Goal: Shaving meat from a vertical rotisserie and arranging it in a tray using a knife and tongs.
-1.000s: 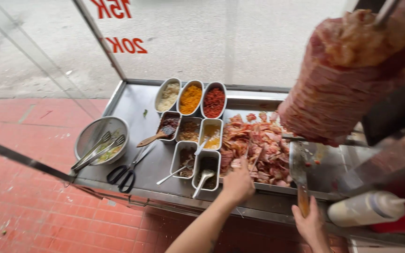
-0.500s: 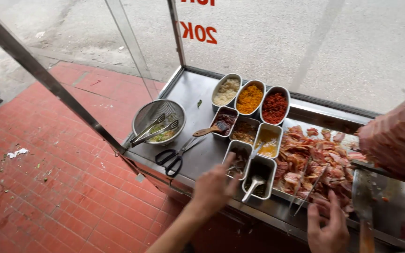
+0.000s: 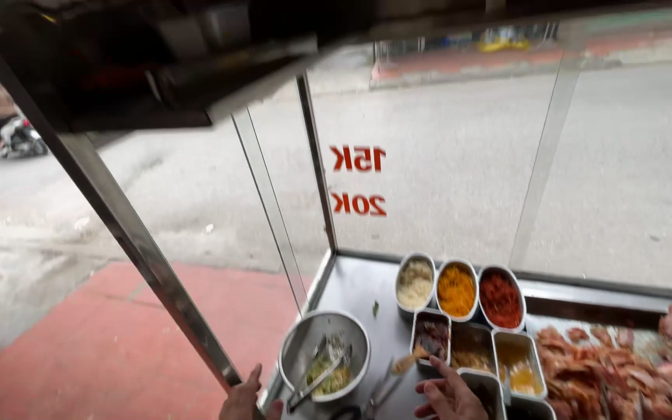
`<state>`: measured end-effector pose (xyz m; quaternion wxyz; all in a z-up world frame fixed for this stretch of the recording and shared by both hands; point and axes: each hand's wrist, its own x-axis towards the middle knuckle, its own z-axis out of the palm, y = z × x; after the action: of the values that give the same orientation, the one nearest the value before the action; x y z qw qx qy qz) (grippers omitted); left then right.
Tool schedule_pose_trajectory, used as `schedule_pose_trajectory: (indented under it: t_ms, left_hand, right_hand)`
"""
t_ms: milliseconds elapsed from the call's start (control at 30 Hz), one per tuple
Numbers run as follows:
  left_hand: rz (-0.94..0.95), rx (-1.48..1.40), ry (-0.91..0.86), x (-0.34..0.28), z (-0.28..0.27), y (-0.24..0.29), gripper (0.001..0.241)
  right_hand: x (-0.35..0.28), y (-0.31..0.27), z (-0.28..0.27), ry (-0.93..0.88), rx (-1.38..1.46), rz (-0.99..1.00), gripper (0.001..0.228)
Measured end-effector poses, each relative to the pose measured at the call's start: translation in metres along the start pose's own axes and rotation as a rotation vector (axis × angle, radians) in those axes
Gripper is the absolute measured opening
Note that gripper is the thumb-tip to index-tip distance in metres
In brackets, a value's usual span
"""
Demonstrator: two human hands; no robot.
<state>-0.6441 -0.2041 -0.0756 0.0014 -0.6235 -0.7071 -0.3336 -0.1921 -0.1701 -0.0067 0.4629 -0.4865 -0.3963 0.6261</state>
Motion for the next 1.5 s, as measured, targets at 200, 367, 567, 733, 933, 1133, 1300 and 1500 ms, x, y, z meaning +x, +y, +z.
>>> schedule_pose_trajectory:
  t_ms: [200, 367, 567, 733, 933, 1133, 1300, 1500]
  left_hand:
    - [0.193, -0.121, 0.07, 0.055, -0.155, 0.2, 0.063]
    - [0.376, -0.181, -0.067, 0.059, -0.213, 0.313, 0.056]
    - [0.574, -0.166, 0.019, 0.089, -0.26, 0.406, 0.047]
    - [0.619, -0.196, -0.112, 0.088, -0.206, 0.435, 0.043]
    - [0.538, -0.102, -0.503, 0.069, -0.095, 0.414, 0.058]
    - [0.282, 0.073, -0.787, 0.019, -0.007, 0.364, 0.055]
    - [-0.178, -0.31, -0.884, -0.02, 0.06, 0.323, 0.041]
    - [-0.312, -0.366, -0.875, -0.022, 0.146, 0.319, 0.029]
  right_hand:
    - [-0.038, -0.177, 0.063, 0.044, -0.218, -0.193, 0.03]
    - [-0.03, -0.185, 0.049, -0.077, -0.297, -0.34, 0.017]
    - [-0.003, -0.202, -0.019, -0.1, -0.648, -0.528, 0.006]
    - [-0.043, -0.204, -0.067, 0.143, -0.465, -0.196, 0.039]
    - [-0.08, -0.144, -0.182, 0.117, -0.024, -0.32, 0.019]
    - [-0.117, -0.067, -0.248, 0.408, 0.027, -0.145, 0.018]
    - [-0.133, 0.011, -0.24, 0.447, -0.105, 0.282, 0.03]
    - [-0.125, 0.05, -0.19, 0.451, -0.016, 0.471, 0.035]
